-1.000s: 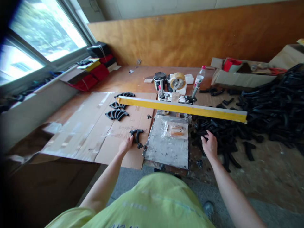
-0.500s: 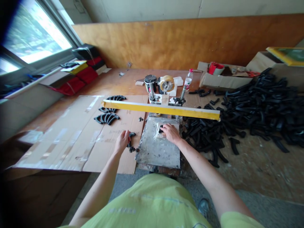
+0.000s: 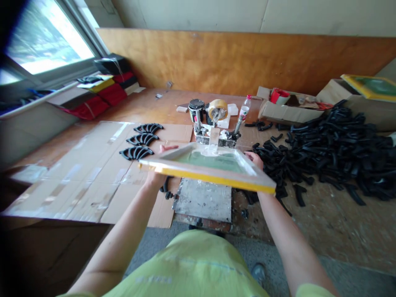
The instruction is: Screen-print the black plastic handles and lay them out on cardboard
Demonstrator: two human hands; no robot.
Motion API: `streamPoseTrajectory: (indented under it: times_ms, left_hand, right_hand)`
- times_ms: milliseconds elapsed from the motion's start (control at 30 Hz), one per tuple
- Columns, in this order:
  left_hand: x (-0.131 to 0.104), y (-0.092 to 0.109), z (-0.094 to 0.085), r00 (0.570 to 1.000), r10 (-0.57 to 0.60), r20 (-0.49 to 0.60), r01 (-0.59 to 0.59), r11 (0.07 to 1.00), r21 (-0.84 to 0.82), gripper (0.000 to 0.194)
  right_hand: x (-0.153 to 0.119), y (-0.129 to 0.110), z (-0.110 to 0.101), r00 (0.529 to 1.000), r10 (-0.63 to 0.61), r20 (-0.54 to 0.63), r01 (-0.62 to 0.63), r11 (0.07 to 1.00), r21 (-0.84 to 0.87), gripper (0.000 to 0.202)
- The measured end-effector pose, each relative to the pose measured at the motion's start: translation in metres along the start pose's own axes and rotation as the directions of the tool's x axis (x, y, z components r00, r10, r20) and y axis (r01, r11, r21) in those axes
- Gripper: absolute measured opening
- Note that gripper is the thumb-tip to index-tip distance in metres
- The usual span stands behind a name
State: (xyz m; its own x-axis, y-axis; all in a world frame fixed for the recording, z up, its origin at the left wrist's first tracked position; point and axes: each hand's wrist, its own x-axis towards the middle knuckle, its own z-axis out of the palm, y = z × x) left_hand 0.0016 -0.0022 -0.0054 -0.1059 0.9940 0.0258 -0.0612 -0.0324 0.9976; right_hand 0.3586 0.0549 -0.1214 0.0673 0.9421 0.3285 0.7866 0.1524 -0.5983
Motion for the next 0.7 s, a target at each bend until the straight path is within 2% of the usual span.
streamPoseTrajectory:
  times_ms: [100, 167, 267, 333, 400, 467, 533, 633, 667, 700]
  left_hand:
    - [-0.028, -0.036, -0.02, 0.978, -0.203, 0.042, 0.196, 0.973, 0.121, 0.058]
    - [-0.04, -0.069, -0.03, 0.95, -0.304, 0.063, 0.292, 0.944, 0.155, 0.06]
    - [-0.047, -0.116, -0.036, 0.935, -0.351, 0.045, 0.338, 0.924, 0.178, 0.073]
    - [-0.046, -0.137, -0.036, 0.938, -0.345, 0.022, 0.331, 0.916, 0.225, 0.071]
    - [-0.045, -0.147, -0.036, 0.943, -0.333, 0.008, 0.319, 0.91, 0.266, 0.067]
    - [-0.045, -0.15, -0.036, 0.944, -0.329, -0.004, 0.317, 0.907, 0.276, 0.066]
    - [-0.046, -0.148, -0.036, 0.945, -0.326, -0.018, 0.319, 0.908, 0.27, 0.065]
    - [-0.047, -0.144, -0.035, 0.946, -0.322, -0.03, 0.318, 0.91, 0.266, 0.064]
    - [-0.047, -0.143, -0.034, 0.946, -0.322, -0.03, 0.318, 0.91, 0.266, 0.064]
    - [-0.048, -0.142, -0.034, 0.946, -0.324, -0.029, 0.319, 0.909, 0.266, 0.064]
  right_hand:
    - [0.022, -0.022, -0.002, 0.995, -0.045, -0.09, 0.053, 0.994, 0.091, 0.038]
    - [0.034, -0.052, 0.01, 0.978, -0.187, -0.097, 0.195, 0.977, 0.082, 0.042]
    - [0.047, -0.094, 0.036, 0.93, -0.367, 0.033, 0.369, 0.927, -0.065, 0.052]
    - [0.049, -0.111, 0.051, 0.913, -0.365, 0.181, 0.394, 0.905, -0.161, 0.039]
    - [0.043, -0.117, 0.062, 0.901, -0.303, 0.311, 0.381, 0.894, -0.233, 0.021]
    - [0.028, -0.116, 0.064, 0.884, -0.271, 0.38, 0.387, 0.881, -0.271, 0.01]
    - [0.008, -0.113, 0.059, 0.839, -0.341, 0.425, 0.468, 0.849, -0.244, 0.006]
    - [-0.016, -0.108, 0.043, 0.684, -0.528, 0.504, 0.644, 0.761, -0.077, 0.014]
    - [-0.019, -0.107, 0.037, 0.633, -0.569, 0.525, 0.674, 0.738, -0.014, 0.016]
    - [-0.019, -0.106, 0.033, 0.603, -0.587, 0.541, 0.681, 0.731, 0.034, 0.015]
